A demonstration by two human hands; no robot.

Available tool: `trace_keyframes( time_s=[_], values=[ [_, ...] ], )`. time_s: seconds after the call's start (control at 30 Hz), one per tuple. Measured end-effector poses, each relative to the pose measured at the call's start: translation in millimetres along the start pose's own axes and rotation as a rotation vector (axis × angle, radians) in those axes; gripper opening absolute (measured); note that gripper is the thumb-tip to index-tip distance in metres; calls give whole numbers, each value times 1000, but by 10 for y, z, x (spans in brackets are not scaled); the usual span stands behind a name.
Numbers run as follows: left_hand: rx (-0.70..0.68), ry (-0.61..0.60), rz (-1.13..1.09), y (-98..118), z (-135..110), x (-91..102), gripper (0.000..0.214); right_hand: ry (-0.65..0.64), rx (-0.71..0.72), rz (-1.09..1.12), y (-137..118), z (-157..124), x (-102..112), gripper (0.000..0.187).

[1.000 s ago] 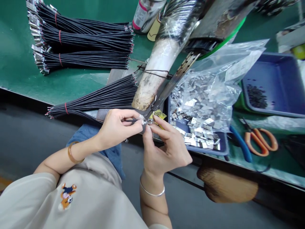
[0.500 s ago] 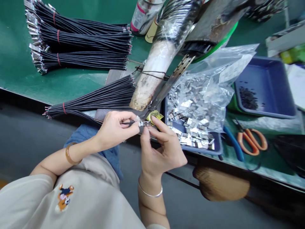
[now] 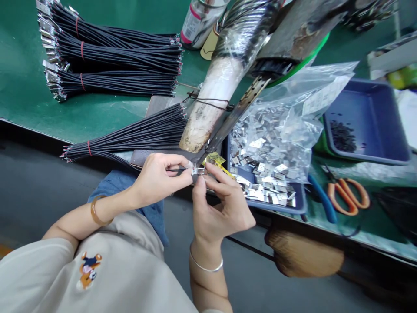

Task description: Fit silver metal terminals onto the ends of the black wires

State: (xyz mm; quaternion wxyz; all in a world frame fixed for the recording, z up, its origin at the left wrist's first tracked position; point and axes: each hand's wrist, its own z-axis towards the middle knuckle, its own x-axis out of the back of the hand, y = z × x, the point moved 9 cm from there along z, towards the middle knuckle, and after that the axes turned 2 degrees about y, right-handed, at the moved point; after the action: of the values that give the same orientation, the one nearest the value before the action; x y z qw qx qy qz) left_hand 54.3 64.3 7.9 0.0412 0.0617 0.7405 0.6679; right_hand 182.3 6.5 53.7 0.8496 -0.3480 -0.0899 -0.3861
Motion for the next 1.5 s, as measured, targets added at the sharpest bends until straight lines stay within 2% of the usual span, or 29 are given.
trace_keyframes(
  time_s=[0.2,0.27,0.37,0.4,0.47,0.6,0.7,0.83,1.03,1.27,1.5],
  values=[
    [11,-28,9,1,-4,-17,17,-5,129,-60,-88,3,24,17],
    [11,-29,11,5,-12,-5,16,-24,64,-40,-43,14,21,13],
    [-2,-63,6,23,-30,2,13,-76,-151,49,117,-4,7,5],
    [-6,-89,-1,29,-37,-7,13,-85,-184,74,136,-12,12,4],
    [0,-137,-21,31,-45,-24,13,-87,-126,76,75,-7,40,7],
    [31,-162,-127,10,-33,-19,15,-83,138,-29,-148,-15,40,14],
    [59,-168,-152,-39,-29,-21,16,-21,111,-65,-103,-32,41,15],
    [47,-150,-90,-89,-29,0,20,-26,-14,-18,37,-51,-10,13],
    [-5,-75,-25,-81,0,33,24,-47,8,1,39,-4,-41,14],
    [-131,-16,87,87,14,54,25,-65,-19,66,48,56,-79,16],
    [-200,30,124,173,1,121,22,-89,65,20,-87,130,-74,17]
  ],
)
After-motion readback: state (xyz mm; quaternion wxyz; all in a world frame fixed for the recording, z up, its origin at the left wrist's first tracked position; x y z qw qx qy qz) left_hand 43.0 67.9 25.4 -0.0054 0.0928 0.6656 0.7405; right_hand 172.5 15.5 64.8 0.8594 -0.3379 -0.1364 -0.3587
